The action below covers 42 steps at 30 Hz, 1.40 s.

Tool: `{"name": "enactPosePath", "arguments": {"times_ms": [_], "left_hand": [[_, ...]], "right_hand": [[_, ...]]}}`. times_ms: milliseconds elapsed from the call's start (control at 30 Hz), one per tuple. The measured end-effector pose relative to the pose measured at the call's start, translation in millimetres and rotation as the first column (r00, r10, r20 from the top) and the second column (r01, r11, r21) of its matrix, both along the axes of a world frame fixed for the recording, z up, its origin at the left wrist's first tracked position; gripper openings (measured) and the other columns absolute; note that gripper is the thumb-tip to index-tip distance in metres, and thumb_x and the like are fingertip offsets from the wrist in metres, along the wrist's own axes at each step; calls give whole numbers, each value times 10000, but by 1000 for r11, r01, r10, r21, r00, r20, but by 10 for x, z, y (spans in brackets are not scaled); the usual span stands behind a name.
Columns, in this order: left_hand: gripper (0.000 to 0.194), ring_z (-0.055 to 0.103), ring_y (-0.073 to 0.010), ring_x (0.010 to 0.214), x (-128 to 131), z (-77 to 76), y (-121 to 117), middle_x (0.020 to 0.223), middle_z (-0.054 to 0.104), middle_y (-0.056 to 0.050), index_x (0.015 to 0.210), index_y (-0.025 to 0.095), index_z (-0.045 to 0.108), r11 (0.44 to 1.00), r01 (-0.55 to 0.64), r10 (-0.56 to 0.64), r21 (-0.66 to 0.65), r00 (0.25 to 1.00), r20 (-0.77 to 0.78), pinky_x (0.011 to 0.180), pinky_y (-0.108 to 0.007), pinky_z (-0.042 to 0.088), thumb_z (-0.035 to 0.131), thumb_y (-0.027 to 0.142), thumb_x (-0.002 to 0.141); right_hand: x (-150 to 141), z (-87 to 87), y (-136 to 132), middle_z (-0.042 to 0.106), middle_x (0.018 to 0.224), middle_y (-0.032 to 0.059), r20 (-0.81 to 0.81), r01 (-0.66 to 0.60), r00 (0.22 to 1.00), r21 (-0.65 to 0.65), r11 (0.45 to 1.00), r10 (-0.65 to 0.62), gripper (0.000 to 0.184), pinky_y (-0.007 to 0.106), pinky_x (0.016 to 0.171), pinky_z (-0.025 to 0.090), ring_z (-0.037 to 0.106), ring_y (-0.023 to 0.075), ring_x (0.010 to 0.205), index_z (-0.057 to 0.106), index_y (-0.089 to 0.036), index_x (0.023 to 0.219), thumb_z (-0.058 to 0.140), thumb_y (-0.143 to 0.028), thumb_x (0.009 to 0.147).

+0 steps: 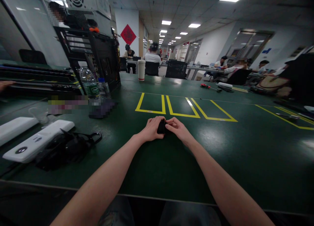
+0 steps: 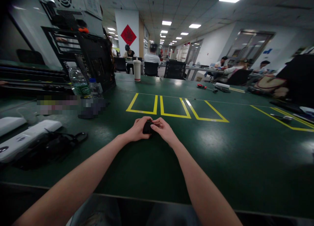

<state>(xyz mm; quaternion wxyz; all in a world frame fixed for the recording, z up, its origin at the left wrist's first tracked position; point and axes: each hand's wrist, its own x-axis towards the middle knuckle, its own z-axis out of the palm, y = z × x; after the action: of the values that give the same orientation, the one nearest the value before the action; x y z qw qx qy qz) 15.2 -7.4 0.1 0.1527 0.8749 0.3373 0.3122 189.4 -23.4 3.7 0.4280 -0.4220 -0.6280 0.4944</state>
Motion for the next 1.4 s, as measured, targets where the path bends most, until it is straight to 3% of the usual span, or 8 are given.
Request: {"name": "enactPosePath", "arguments": {"times_ms": [167, 400, 533, 633, 933, 1100, 1200, 1400], "left_hand": [[588, 437, -251, 1075, -6, 29, -23, 1105, 467, -49, 1126, 238, 327, 1000, -9, 8, -27, 1000, -10, 945, -424, 255, 629, 230, 622], [621, 449, -244, 1058, 18, -14, 17, 1105, 466, -55, 1132, 225, 318, 1000, -28, 28, 9, 999, -30, 930, -408, 277, 640, 221, 601], [630, 450, -240, 1052, 17, -23, 22, 1094, 468, -55, 1134, 220, 317, 1000, -20, 20, 17, 999, -25, 933, -406, 272, 646, 227, 597], [621, 448, -241, 1052, 8, -13, 14, 1097, 466, -55, 1133, 220, 320, 1000, -16, 17, 6, 1000, -21, 933, -410, 270, 645, 233, 604], [601, 445, -250, 1060, 7, 14, -3, 1104, 462, -55, 1128, 228, 327, 1000, -7, 7, -23, 1000, -10, 933, -421, 260, 631, 216, 610], [602, 444, -251, 1064, 8, 18, -8, 1099, 470, -49, 1126, 236, 326, 1000, -7, 7, -28, 1000, -2, 937, -426, 252, 634, 218, 609], [603, 443, -245, 1063, 8, 5, 4, 1099, 469, -51, 1128, 229, 325, 1000, -1, 1, -10, 1000, -7, 934, -418, 259, 635, 220, 611], [634, 438, -251, 1075, 17, -19, 19, 1117, 462, -56, 1139, 228, 316, 1000, -27, 27, -13, 999, -24, 936, -420, 252, 639, 215, 593]], "right_hand": [[-5, -19, 27, 583, 973, 10, -25, 16, 1000, -39, 999, -17, 290, 383, 895, 384, 527, 177, 971, 523, -230, 960, 625, -275, 692], [33, 33, -26, 594, 917, -7, -82, -125, 989, -66, 990, 119, 365, 372, 874, 397, 555, 169, 925, 489, -246, 919, 693, -216, 618], [6, 19, -12, 609, 862, -3, -52, -27, 998, -60, 998, 24, 231, 374, 844, 407, 562, 171, 883, 510, -229, 879, 623, -312, 695], [-14, 2, 11, 607, 896, -6, -31, 27, 999, -53, 998, -29, 260, 375, 858, 399, 554, 171, 902, 516, -234, 902, 636, -304, 682], [30, 33, -31, 608, 914, -9, -72, -97, 993, -108, 989, 89, 372, 381, 849, 417, 568, 182, 923, 482, -257, 926, 690, -200, 623], [3, 24, -24, 620, 798, -8, -71, -13, 997, -82, 997, 7, 223, 374, 824, 412, 574, 175, 842, 510, -226, 874, 608, -337, 708], [-14, -1, -3, 620, 834, -7, -41, 42, 998, -65, 997, -45, 246, 372, 838, 399, 558, 176, 876, 522, -232, 908, 612, -336, 704], [10, 17, -15, 615, 874, 1, -54, -52, 997, -96, 994, 47, 256, 388, 884, 380, 555, 172, 908, 519, -223, 914, 629, -268, 687]]}}
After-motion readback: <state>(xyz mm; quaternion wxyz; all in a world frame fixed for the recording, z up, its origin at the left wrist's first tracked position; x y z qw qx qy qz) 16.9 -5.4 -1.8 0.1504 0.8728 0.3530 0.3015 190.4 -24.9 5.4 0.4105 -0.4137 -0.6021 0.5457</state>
